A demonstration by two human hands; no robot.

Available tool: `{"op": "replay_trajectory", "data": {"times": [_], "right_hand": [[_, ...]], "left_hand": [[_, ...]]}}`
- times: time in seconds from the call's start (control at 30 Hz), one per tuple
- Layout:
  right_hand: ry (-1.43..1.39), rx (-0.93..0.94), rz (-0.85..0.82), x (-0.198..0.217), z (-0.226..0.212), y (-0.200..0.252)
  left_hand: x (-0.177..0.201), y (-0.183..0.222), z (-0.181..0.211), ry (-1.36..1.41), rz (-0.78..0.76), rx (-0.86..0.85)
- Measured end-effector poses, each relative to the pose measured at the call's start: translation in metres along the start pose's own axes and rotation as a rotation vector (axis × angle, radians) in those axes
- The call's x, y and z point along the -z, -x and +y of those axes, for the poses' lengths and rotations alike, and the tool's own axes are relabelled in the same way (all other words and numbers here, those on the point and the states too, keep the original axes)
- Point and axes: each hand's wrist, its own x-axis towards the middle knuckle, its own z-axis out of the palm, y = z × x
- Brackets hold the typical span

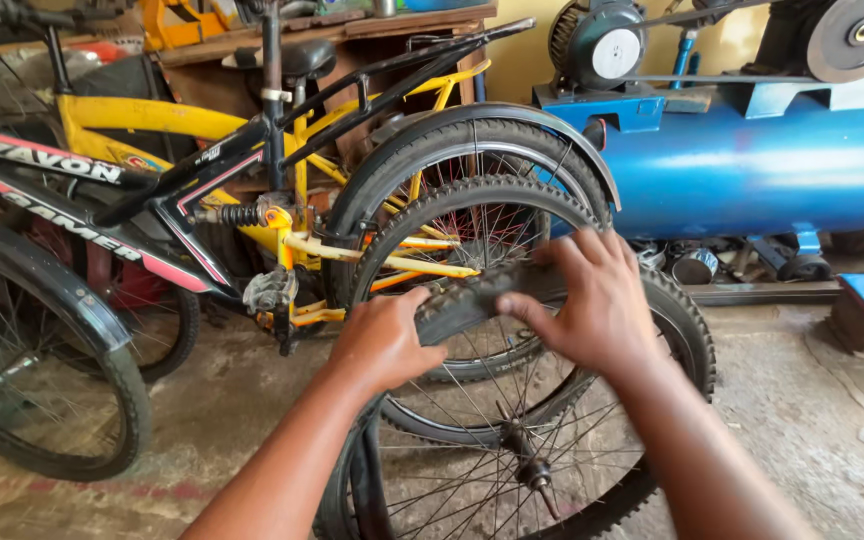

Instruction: The person checks a bicycle tire and tube by hand while sitting on the floor, pulling the tube out from the tire and reaching for a small container of parts.

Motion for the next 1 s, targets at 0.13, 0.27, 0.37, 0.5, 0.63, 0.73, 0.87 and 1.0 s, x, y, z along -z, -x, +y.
{"op": "replay_trajectory", "data": {"times": [0.13, 0.27, 0.37, 0.5, 0.63, 0.73, 0.87, 1.0], "right_hand": [[0.053, -0.005, -0.495, 0.006, 0.007, -0.037], [0.173, -0.131, -0.848, 0.001, 0.013, -0.049], [0.135, -0.176, -0.913, -0.002, 0.013, -0.050], [0.112, -0.179, -0.758, 0.005, 0.007, -0.046], [0.051, -0.307, -0.711, 0.011, -0.008, -0.034], [0.048, -0.251, -0.543, 0.013, -0.018, -0.023], [0.055, -0.201, -0.271, 0.002, -0.037, -0.006], [0.112, -0.182, -0.213, -0.010, -0.049, -0.008]], "left_hand": [[-0.003, -0.006, -0.013, 0.155, -0.176, -0.029], [-0.008, -0.014, -0.027, 0.426, -0.253, -0.187], [-0.004, -0.009, -0.024, 0.457, -0.337, -0.142], [0.003, 0.019, -0.001, 0.132, -0.117, 0.084], [0.004, 0.061, 0.005, 0.112, 0.155, -0.042], [0.003, 0.071, 0.004, 0.094, 0.216, -0.026], [0.001, 0.080, -0.015, 0.114, 0.298, -0.103], [-0.004, 0.100, -0.041, 0.168, 0.413, -0.008]]}}
